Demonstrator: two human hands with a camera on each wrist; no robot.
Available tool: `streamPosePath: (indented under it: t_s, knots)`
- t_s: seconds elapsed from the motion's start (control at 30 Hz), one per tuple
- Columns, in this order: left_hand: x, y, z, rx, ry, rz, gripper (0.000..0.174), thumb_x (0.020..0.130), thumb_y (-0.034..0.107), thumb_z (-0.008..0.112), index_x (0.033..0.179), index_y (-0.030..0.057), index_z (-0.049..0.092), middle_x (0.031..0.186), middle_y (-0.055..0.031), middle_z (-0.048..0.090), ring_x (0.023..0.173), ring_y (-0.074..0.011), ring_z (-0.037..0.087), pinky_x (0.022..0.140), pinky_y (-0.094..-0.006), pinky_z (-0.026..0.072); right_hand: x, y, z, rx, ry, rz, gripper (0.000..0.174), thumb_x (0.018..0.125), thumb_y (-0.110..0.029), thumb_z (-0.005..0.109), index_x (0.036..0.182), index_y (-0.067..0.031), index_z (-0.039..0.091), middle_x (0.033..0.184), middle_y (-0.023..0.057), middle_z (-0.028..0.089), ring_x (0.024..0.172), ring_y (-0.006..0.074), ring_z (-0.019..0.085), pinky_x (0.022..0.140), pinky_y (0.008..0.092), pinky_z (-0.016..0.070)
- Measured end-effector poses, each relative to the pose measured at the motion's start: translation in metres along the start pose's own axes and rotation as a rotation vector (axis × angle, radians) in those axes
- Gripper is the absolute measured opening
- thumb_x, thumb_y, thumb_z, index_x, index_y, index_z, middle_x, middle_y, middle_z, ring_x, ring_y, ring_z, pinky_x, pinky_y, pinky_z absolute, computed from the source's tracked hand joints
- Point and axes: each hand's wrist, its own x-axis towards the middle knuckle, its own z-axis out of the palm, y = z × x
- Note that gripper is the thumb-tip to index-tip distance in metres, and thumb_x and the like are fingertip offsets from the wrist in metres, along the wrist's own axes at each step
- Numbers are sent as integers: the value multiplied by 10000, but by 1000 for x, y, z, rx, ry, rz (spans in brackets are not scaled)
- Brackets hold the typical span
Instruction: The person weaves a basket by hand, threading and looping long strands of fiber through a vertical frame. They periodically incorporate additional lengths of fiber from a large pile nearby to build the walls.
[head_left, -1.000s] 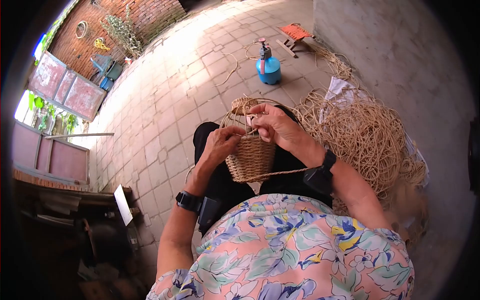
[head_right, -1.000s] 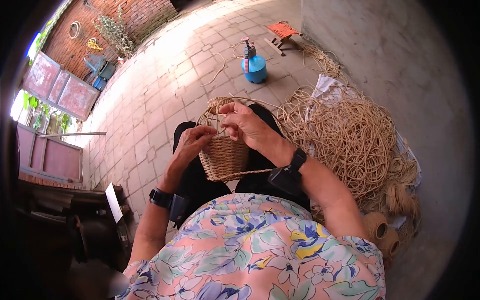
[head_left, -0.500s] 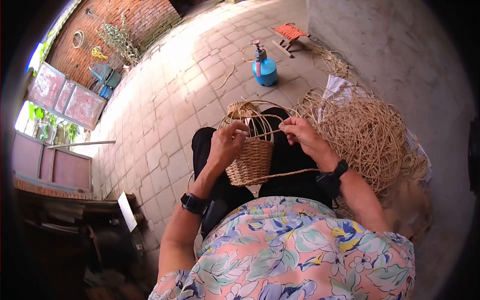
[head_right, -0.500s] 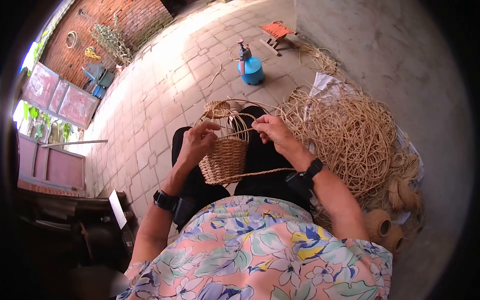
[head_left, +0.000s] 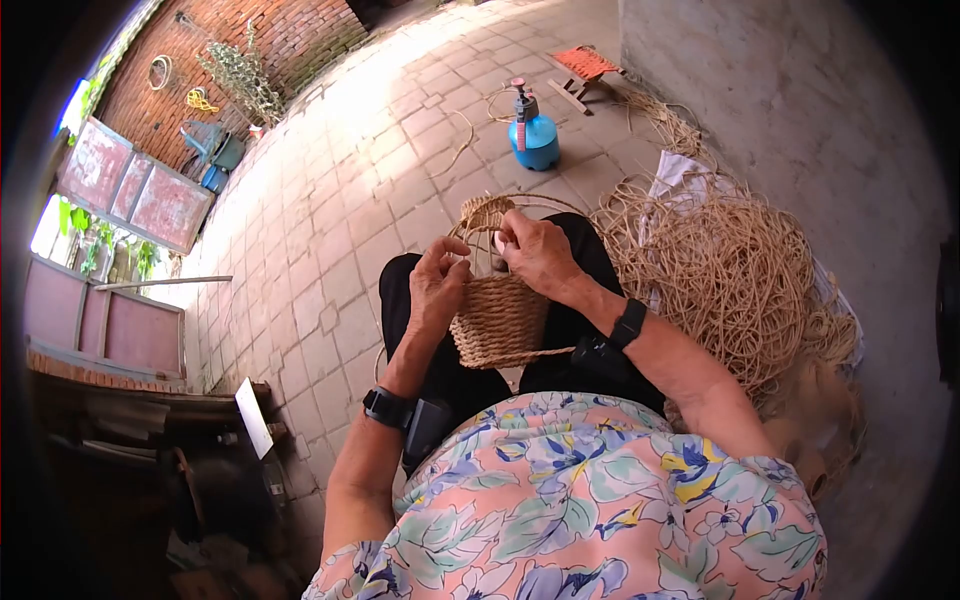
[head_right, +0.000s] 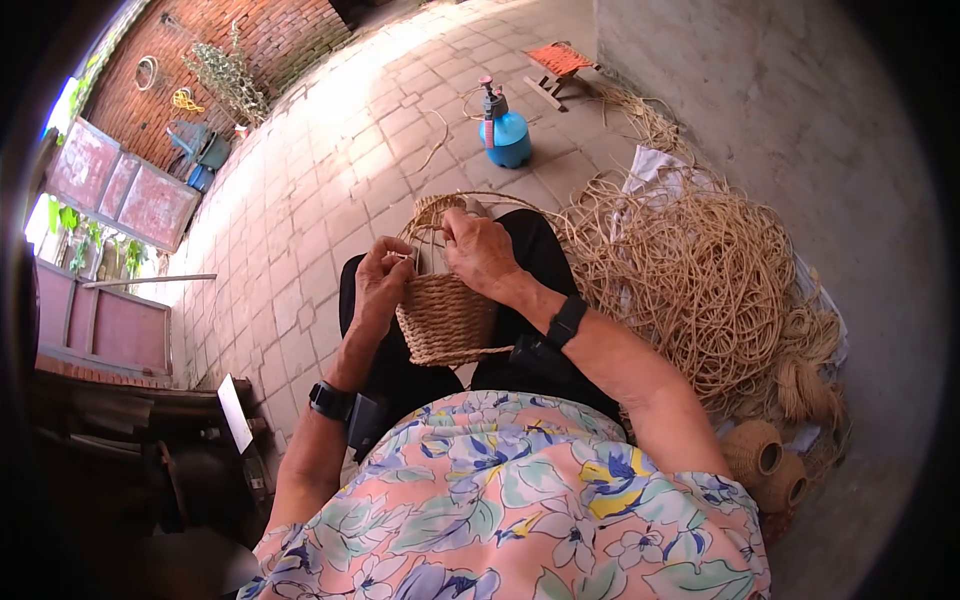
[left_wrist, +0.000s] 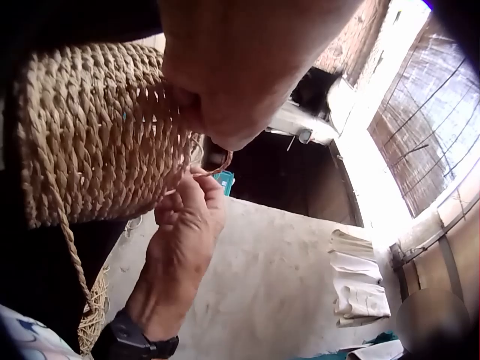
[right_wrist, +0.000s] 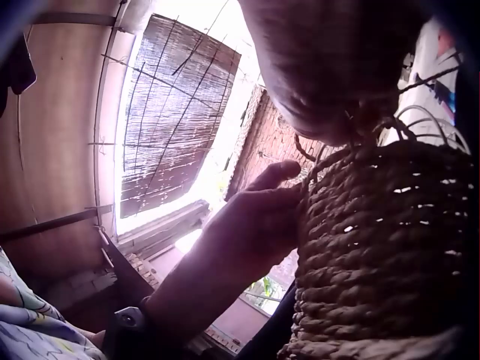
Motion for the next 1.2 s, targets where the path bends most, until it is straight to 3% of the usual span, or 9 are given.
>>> streamPosePath:
  t_s: [0.17, 0.33, 0.47, 0.57, 0.7, 0.77, 0.97, 1.07, 1.2]
  knots:
    - [0, -14, -8, -80, -8, 10, 127, 860, 35, 553, 970, 96, 570, 667, 38, 544, 586, -30, 451, 496, -196, 332, -21, 14, -9, 607, -1, 331, 206, 741, -68, 641, 909, -70, 522, 712, 97, 611, 668, 282, 636, 644, 390, 506]
    - [-1, -7, -5, -1, -32, 63, 64, 871, 44, 544, 914, 90, 543, 674, 37, 542, 603, -31, 451, 521, -198, 333, -45, 39, -29, -220, 158, 130, 155, 719, -41, 563, 859, -77, 507, 740, 136, 598, 683, 349, 614, 608, 448, 485]
    - [0, -11, -6, 37, 0, 49, 52, 872, 43, 540, 894, 89, 530, 669, 38, 534, 603, -33, 446, 520, -212, 336, -67, 119, -63, -443, 195, 151, 130, 735, -61, 573, 836, -82, 495, 795, 87, 550, 654, 295, 580, 579, 428, 472]
    - [-4, -7, -4, 3, -5, 100, 50, 873, 39, 535, 880, 88, 532, 658, 38, 519, 596, -34, 436, 517, -223, 339, -83, 129, -103, -344, 73, 430, 273, 736, -227, 689, 891, -71, 526, 844, 106, 577, 783, 292, 587, 677, 420, 471]
    - [-3, 0, -3, 165, 0, 153, 53, 863, 34, 525, 868, 61, 570, 647, -13, 574, 620, -74, 531, 577, -253, 435, -59, 126, -103, -444, -82, 432, 372, 765, -353, 695, 941, -61, 549, 866, 120, 586, 847, 296, 587, 746, 426, 457]
    - [0, -11, -6, 98, 13, 79, 67, 861, 37, 518, 884, 64, 575, 641, -17, 558, 611, -78, 520, 574, -254, 431, -34, 103, -82, -195, 173, -119, 429, 798, -443, 667, 927, -46, 565, 877, 135, 587, 863, 289, 588, 753, 428, 445]
    - [-3, -4, -9, 103, 10, 68, 56, 876, 48, 535, 885, 72, 584, 646, -6, 556, 605, -74, 513, 556, -254, 429, 10, 47, -38, -400, -83, -233, 288, 865, -308, 623, 770, -39, 585, 808, 102, 596, 811, 299, 581, 706, 453, 442]
    - [-5, -9, -12, 68, 21, 35, 51, 877, 51, 540, 883, 72, 587, 643, -6, 568, 600, -77, 519, 552, -257, 432, -21, 51, -44, -211, -19, -617, 278, 885, -249, 591, 711, -37, 547, 708, 99, 530, 684, 272, 552, 639, 421, 431]
    - [-4, -12, -9, 37, 32, 76, 69, 887, 43, 522, 844, 84, 557, 658, 54, 490, 592, -29, 404, 504, -204, 316, -118, 166, -113, -179, -191, 63, 268, 877, -240, 577, 750, -5, 572, 696, 90, 532, 676, 273, 539, 636, 424, 432]
